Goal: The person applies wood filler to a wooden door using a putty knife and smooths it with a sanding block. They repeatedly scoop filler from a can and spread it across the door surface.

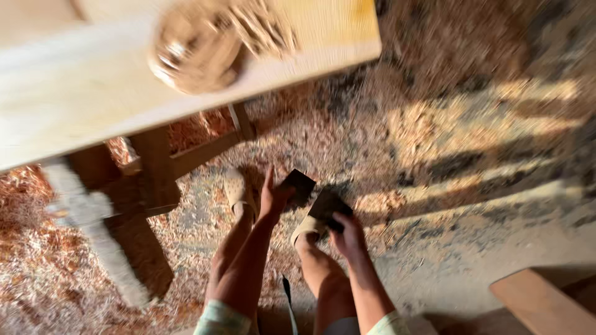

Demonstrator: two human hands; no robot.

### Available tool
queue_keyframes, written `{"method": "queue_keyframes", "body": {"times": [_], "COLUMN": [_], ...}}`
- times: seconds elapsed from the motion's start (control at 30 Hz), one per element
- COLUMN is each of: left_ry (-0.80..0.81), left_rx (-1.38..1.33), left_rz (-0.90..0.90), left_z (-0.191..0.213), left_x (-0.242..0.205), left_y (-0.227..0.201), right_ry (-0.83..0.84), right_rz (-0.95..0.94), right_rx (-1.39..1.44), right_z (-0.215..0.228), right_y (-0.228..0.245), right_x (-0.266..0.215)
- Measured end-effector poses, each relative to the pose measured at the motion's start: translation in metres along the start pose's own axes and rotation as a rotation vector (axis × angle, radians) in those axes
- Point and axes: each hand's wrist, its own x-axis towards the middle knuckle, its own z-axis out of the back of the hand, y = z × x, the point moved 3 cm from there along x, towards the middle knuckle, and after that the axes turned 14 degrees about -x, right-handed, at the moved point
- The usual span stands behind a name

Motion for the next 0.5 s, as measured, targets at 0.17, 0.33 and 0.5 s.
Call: {"method": "queue_keyframes", "body": {"times": [0.17, 0.33, 0.5], "left_ry": [0.125, 0.444, 0.770], "left_rx": [-0.280, -0.213, 0.288], "left_rz": [0.291, 0.129, 0.093], "left_z": [-0.018, -0.008, -0.003], "left_x": [-0.088, -0.142, -0.155], "left_y": [-0.050, -0.175, -0.288], "right_ry": [-0.108, 0.110, 0.287], "right_rz": [0.161, 0.150, 0.102], "right_rx": [-0.648, -0.730, -1.142], "right_z": [-0.067, -0.158, -0.246], "right_y": [0.073, 0.154, 0.224], "right_x": [-0.050, -0.093, -0.127]}}
